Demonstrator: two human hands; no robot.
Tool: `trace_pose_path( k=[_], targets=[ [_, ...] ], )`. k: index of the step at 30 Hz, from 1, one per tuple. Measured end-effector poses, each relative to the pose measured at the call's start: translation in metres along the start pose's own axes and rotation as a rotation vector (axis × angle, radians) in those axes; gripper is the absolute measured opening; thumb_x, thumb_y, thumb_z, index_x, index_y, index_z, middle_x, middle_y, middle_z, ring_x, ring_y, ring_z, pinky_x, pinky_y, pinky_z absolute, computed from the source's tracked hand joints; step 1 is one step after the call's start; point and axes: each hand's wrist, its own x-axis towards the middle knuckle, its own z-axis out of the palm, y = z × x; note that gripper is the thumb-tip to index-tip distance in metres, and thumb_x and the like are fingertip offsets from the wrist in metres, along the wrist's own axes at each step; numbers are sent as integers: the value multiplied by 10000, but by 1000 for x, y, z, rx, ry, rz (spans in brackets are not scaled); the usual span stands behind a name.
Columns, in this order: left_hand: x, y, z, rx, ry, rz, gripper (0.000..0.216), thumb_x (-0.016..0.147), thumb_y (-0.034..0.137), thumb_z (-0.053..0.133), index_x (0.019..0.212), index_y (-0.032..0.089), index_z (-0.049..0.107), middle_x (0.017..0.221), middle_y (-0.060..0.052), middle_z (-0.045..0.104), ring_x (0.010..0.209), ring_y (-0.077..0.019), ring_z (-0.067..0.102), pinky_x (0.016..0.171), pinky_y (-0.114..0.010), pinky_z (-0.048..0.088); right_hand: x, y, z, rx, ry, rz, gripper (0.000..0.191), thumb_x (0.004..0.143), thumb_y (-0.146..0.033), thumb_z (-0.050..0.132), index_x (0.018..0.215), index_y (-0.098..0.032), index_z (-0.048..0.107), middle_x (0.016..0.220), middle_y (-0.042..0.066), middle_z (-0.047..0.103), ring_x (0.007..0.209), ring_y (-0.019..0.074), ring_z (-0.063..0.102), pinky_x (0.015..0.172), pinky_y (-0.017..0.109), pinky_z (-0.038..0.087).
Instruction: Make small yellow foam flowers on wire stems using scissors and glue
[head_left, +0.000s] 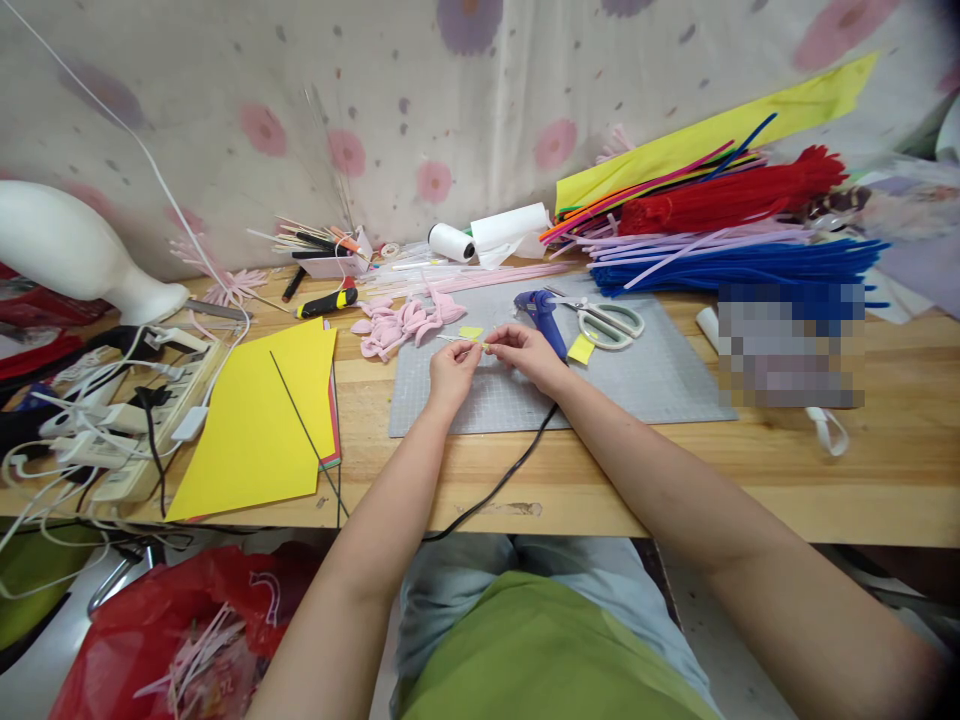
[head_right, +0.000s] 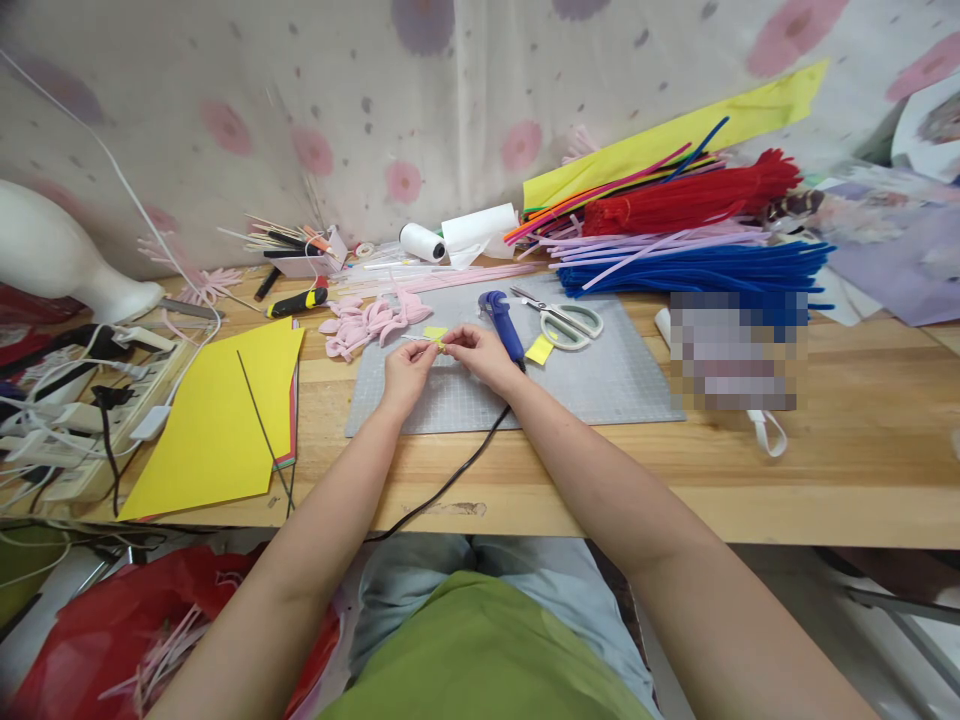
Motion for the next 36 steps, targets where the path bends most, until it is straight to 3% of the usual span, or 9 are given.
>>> trace_pose_path(
  k=[8,14,20,28,36],
  targets=[
    [-1,-2,-1,73,20,30,103,701,238,623,683,137,617,576,19,563,562,-78,482,551,-196,347,-1,1,-1,-218,1,-167,152,666,-316,612,736,-181,612,738,12,610,676,123,502,604,256,398],
    [-1,0,-1,63,34,15,117,705,251,620,680,137,611,570,31,532,539,-67,430,539,-197,329,-1,4,0,-330,4,-216,118,706,-282,568,749,-187,623,763,22,631,691,138,527,617,264,401],
    [-2,3,-4,-2,-3,-50,189,733,315,592,657,143,609,435,67,388,402,-46,305,429,-208,231,-1,5,1,-399,33,-266,127,734,-260,546,773,-187,642,815,33,653,719,145,541,652,278,406],
    [-1,8,-3,-100,12,-138,159,663,284,662,675,133,616,462,71,407,394,-23,260,411,-206,187,-2,0,0,-276,48,-212,142,697,-326,597,755,-196,589,747,19,616,718,152,540,641,280,408],
    [1,11,-4,-152,-12,-195,191,660,314,678,655,135,609,422,84,313,388,-23,236,403,-199,169,-1,1,5,-248,43,-235,199,718,-391,605,779,-202,611,776,19,632,751,151,555,672,281,406]
  ],
)
